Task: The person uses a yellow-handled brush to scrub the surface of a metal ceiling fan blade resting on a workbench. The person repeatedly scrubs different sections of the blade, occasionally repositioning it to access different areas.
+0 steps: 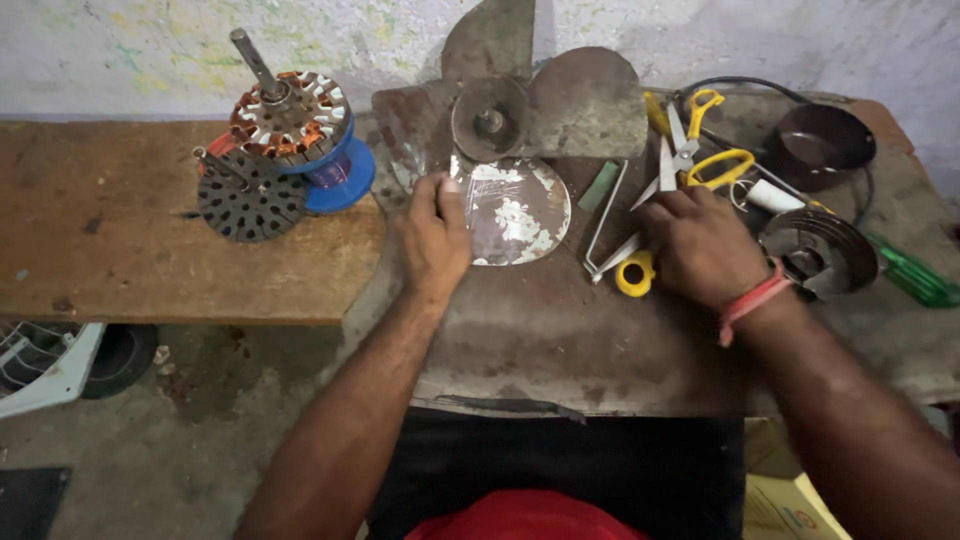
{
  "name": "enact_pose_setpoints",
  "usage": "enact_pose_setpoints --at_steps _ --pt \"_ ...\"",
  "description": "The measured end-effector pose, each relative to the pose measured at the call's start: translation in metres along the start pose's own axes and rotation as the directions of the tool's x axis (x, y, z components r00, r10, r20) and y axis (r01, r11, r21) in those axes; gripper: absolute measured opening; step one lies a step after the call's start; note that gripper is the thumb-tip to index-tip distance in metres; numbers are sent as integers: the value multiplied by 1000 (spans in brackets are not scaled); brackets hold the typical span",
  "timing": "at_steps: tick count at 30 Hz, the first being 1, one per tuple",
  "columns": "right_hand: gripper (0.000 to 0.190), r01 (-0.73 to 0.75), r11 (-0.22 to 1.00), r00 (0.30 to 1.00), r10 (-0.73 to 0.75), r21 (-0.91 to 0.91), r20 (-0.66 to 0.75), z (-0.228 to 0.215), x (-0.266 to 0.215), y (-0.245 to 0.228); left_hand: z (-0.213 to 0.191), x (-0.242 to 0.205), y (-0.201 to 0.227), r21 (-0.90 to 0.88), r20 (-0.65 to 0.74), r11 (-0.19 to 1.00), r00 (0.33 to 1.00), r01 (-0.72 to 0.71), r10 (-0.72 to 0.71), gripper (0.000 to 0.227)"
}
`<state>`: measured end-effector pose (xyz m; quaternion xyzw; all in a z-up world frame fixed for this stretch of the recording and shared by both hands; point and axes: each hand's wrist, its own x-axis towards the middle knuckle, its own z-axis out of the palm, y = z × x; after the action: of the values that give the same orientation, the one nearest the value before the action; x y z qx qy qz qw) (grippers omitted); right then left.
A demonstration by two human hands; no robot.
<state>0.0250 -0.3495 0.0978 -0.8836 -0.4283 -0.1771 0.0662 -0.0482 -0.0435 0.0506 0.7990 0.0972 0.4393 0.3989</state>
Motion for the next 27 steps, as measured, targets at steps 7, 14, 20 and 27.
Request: enact_pose_setpoints --at_steps 7,14,20,27 --pt "32 -123 903 947 230 411 -224 -8 23 47 6 -3 -8 274 44 951 989 -145 138 42" --pt "14 -67 692 747 512 719 -424 72 82 81 2 -1 -1 219 66 971 994 -99 86 42" --pt "23 -217 850 854 403 480 -329 76 80 57 1 0 -8 228 25 961 988 -156 154 27" --pt "38 -128 900 888 291 417 -356 62 81 44 -13 -3 6 187 -99 917 922 -352 374 39"
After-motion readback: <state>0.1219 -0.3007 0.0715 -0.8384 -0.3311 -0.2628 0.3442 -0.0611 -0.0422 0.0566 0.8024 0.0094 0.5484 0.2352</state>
